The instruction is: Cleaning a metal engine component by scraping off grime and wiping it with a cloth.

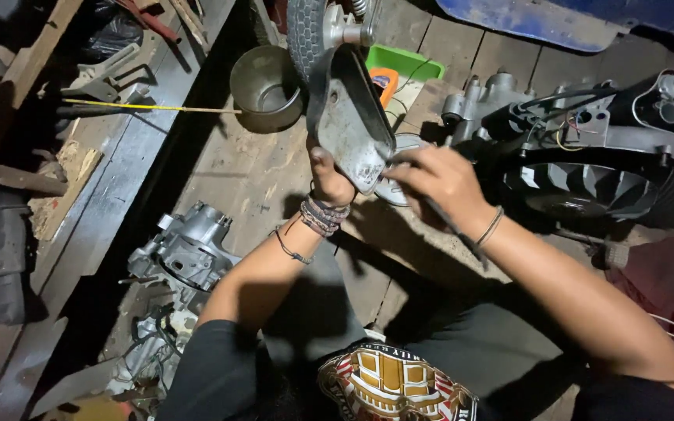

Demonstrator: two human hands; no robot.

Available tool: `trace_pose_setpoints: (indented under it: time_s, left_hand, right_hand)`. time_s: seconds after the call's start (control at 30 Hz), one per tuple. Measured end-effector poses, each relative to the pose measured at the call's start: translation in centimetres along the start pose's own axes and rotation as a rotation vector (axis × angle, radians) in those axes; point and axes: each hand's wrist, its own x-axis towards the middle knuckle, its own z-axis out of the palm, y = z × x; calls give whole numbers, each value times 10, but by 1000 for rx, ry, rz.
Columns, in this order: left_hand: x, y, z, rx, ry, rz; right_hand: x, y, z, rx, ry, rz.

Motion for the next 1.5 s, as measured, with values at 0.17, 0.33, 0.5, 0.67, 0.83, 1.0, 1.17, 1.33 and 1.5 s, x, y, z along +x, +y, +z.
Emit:
trace_pose_setpoints:
  time_s: [0.17,0.33,0.5,0.67,0.83,1.0,1.17,1.33,1.5]
  left_hand:
    - [3,-30,15,162,271,233]
    - [3,4,25,265,213,142]
    - [-5,-40,-30,6,307,174]
    - [5,-26,-14,49,311,152]
    - [10,-22,-13,74,350,116]
    - [20,-11,4,137,374,163]
    - [20,-5,16,229,355,102]
    - [25,-20,-7,248,308,123]
    - [28,-7,-5,230,264,130]
  right_hand:
    - [-18,19,16,-23,-49,-9]
    - [5,-4,-8,125,-122,34]
    - [-3,8,5,53,-72,-15]
    - [7,-21,9,171,-14,28]
    - [27,-31,-2,185,-10,-74]
    - [22,-27,4,173,10,-47]
    - [21,2,-1,172,-92,-112]
    - [31,-21,-18,160,-190,92]
    - [5,10,5,475,-41,245]
